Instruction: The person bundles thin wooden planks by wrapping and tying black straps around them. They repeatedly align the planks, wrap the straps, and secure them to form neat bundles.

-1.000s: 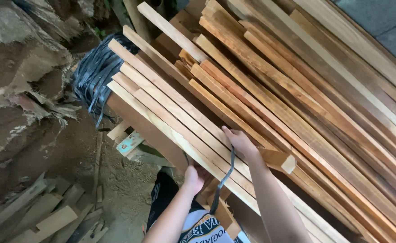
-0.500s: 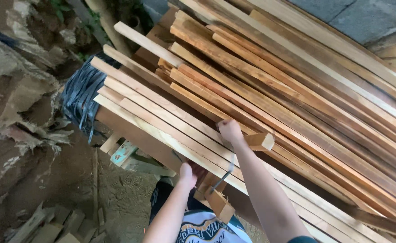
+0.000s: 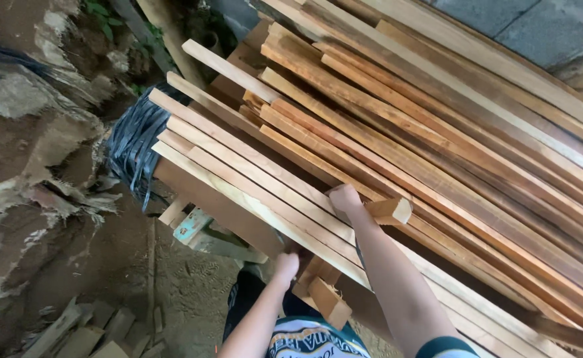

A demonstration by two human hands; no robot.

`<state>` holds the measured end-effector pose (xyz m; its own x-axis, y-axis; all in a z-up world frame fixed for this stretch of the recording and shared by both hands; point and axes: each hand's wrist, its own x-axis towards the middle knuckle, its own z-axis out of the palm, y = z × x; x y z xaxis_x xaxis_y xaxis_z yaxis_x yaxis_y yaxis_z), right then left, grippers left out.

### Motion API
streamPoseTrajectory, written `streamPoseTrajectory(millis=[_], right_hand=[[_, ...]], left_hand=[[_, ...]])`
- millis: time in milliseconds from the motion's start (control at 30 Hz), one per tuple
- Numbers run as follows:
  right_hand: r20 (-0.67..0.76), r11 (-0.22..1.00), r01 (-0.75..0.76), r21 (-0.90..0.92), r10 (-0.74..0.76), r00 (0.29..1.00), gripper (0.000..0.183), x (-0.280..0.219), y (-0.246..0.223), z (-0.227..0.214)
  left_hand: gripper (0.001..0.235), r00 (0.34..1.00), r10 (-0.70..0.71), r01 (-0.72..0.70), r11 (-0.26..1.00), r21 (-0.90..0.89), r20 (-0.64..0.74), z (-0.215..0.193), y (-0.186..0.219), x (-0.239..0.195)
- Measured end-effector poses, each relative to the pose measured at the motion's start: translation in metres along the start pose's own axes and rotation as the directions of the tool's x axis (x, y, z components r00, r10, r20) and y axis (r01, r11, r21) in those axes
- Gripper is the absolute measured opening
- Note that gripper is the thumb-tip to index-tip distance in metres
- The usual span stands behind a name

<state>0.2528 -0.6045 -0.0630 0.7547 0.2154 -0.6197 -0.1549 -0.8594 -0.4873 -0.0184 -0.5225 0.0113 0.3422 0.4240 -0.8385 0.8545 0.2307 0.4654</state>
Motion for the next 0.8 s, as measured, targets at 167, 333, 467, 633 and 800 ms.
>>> streamPoseTrajectory(millis=[167,333,467,633,800], right_hand=[[-0.023,0.991,0.011,-0.135,-0.015,1.000,0.030,-0.026,-0.012,-0.019],[-0.067,0.936,0.224,-0.271,-0.250,0.966,0.030,-0.142,-0.085,-0.077],[0.016,0.955,0.284,0.081,-0.286,0.958,0.026,-0.173,-0.108,-0.103],[0.139,0.902,0.111,0.416,-0.184,0.973,0.031,-0.174,-0.084,-0.092],[-0.265,0.662,0.528,0.532,-0.463,0.846,0.024,-0.134,-0.021,-0.031]], left_hand=[[0.055,0.966,0.255,-0.257,0.959,0.122,0.035,0.015,-0.052,0.017],[0.027,0.817,0.566,-0.575,0.812,0.098,0.105,-0.051,-0.006,-0.084],[0.030,0.623,0.782,-0.781,0.621,0.064,0.013,-0.072,0.009,-0.094],[0.025,0.562,0.823,-0.826,0.563,0.020,0.082,-0.070,0.044,-0.107],[0.028,0.535,0.839,-0.836,0.511,0.197,0.095,-0.072,0.094,-0.098]])
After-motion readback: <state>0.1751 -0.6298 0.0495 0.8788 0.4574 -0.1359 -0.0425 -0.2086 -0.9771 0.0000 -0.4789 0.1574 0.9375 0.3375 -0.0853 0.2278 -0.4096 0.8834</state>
